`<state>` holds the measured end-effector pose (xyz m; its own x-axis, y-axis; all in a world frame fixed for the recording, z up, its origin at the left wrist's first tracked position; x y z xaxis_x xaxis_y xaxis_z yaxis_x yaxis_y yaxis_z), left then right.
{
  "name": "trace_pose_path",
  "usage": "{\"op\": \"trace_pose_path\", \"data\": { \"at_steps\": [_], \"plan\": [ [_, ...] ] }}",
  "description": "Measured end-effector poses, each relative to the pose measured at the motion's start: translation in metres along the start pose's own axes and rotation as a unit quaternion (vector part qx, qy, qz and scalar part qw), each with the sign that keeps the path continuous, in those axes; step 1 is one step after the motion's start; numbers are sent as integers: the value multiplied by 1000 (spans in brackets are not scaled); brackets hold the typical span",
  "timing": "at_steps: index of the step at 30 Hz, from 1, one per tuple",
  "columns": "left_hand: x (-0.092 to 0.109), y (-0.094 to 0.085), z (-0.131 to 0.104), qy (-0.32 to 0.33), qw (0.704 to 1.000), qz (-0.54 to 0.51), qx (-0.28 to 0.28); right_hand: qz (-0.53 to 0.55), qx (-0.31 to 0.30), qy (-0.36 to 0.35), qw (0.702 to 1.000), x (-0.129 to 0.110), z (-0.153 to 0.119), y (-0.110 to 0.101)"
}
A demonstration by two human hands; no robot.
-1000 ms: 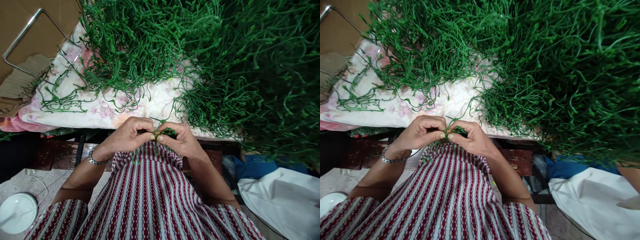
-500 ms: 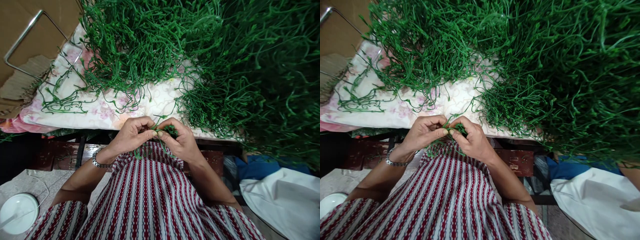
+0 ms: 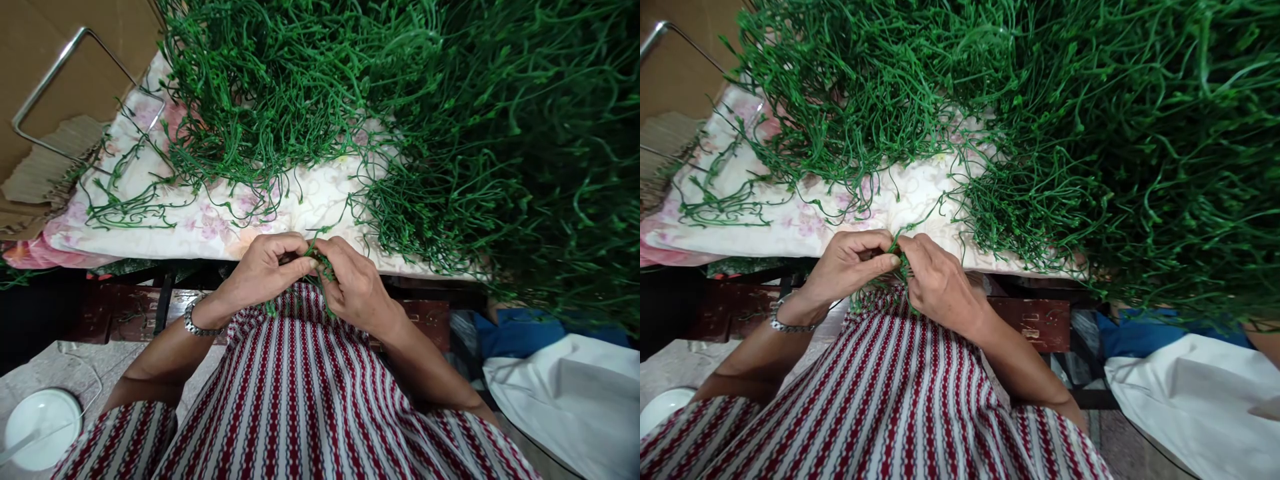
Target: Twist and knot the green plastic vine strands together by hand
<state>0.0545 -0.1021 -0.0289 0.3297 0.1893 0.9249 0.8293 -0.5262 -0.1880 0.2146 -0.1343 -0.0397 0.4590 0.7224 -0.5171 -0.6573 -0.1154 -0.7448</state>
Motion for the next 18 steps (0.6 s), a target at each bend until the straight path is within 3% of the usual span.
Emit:
{"op": "trace_pose_path", "data": {
  "at_steps": [3,7,15,18],
  "plan": [
    [-1,1,2,-4,1000,6,-4,17,8,26,999,0,-1,3],
    [-2,2,2,-5,999,47,-1,20,-26,69,997,1,-2,3],
    [-1,1,0,33,992,115,40,59,-60,144,986,-2,4,-10],
    [1,-4,0,46,993,111,8,105,-84,128,983,1,4,-14]
  ]
}}
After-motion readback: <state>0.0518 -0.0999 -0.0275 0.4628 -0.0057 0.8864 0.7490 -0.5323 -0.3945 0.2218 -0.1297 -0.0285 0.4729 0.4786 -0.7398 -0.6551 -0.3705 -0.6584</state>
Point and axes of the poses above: each hand's wrist, its own z-axis towards the middle knuckle, its own y-axis out of the palm, x = y × z, the point moved 1 cm from there along z, towards the middle knuckle, and after that the axes turned 13 degrees about -y, right-handed, at the moved point
